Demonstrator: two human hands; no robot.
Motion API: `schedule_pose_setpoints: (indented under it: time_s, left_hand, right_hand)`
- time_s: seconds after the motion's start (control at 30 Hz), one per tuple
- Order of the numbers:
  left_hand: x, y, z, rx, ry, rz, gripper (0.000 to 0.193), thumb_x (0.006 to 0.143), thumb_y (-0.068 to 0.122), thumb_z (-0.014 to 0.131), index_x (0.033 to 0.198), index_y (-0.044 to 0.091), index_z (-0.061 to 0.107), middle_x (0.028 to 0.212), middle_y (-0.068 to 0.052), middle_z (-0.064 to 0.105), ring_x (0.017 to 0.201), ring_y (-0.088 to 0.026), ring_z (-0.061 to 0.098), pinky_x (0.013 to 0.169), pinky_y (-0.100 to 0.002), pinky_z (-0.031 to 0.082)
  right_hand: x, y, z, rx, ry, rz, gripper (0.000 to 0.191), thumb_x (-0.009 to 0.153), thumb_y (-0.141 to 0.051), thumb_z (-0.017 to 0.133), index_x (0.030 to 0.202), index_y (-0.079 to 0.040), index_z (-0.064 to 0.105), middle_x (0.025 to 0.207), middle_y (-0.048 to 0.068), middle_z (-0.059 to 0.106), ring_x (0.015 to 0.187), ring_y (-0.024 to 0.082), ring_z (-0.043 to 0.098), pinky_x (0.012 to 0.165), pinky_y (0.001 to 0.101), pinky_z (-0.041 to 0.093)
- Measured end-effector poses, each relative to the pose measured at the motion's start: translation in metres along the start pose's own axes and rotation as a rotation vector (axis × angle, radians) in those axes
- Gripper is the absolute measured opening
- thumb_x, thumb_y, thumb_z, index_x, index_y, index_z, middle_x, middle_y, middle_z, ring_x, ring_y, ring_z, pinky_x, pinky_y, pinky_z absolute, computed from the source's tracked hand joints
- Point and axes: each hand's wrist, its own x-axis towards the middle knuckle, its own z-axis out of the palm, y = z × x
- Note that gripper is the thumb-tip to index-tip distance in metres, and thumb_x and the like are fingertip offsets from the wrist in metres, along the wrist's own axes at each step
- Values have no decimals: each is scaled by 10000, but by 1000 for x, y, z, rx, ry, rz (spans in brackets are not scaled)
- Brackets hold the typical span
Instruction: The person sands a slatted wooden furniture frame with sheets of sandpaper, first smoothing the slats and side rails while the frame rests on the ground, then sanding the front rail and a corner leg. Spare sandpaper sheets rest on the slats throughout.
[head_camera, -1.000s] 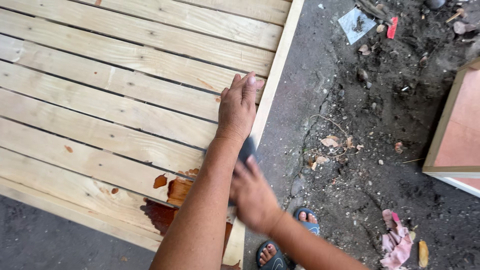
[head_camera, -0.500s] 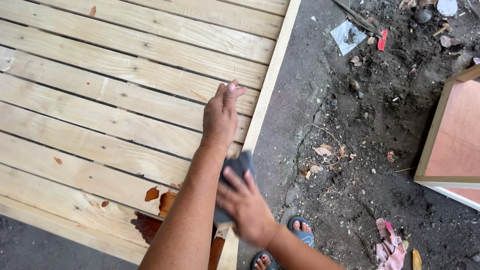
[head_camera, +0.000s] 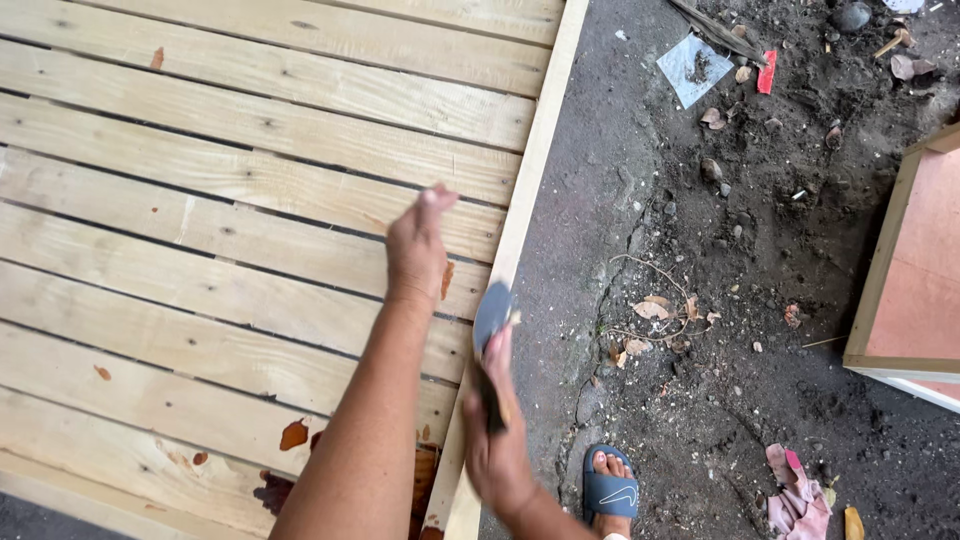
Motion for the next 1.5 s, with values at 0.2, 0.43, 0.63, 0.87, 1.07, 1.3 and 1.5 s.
schedule_pose_setpoints:
  time_s: [0.2,0.43,0.63,0.87,1.07,1.3,1.5]
  left_hand:
    - [-5,-22,38,463,-49,195,496,1079,433,442,1406,121,645,1494,-195,538,1471,-366,394,1233,-439,247]
    - [-12,-35,29,897,-48,444,460,1027,355,500,1458,212,577,1652,-101,368,1555,-352,211,1227,-558,142]
    - [-14,-31,29,1008,-89,374,580,1040,428,440,1585,234,411,1679,-53,324,1559,-303,220,1235,-551,99]
    - [-13,-17,30,1012,-105,310,579,1051,518,374,1577,278,404,1679,-19,305,1561,-278,191,1249,-527,75]
    - [-9,-15,32,1022,-105,287,609,1052,591,283,1588,317,379,1689,13,290,1572,-247,173,1273,-497,61]
    - [-8,-12,31,1058,-112,276,623,1048,611,261,1593,324,359,1687,22,265,1563,-239,161,1264,-498,45]
    - [-8,-12,31,1041,-106,301,614,1059,600,255,1598,326,360,1694,23,265,1573,-238,160,1275,-487,43]
  right_hand:
    - [72,77,-20,-42,36,82,544,1109,-178,398,1596,44,305,1690,258,266,1612,352,188,1298,430,136]
    - [24,29,7,543,265,339,640,1007,-165,480,1579,66,309,1701,165,281,1589,266,191,1271,392,105]
    - [-16,26,17,235,239,536,672,1041,-429,418,1540,16,354,1629,159,375,1534,244,287,1235,383,174]
    - [108,73,-11,751,248,657,763,989,-588,436,1506,-29,374,1300,183,618,1163,279,636,1008,440,538]
    - [-60,31,23,689,203,1187,666,1005,-478,385,1576,-144,300,1563,141,458,1401,254,457,1162,415,355]
    - [26,87,-6,944,210,1112,599,1079,-470,434,1308,63,584,1121,176,715,973,271,700,878,434,594]
    - [-28,76,11,799,278,1278,591,992,-504,472,1429,-107,491,1257,120,701,1117,249,688,989,440,548]
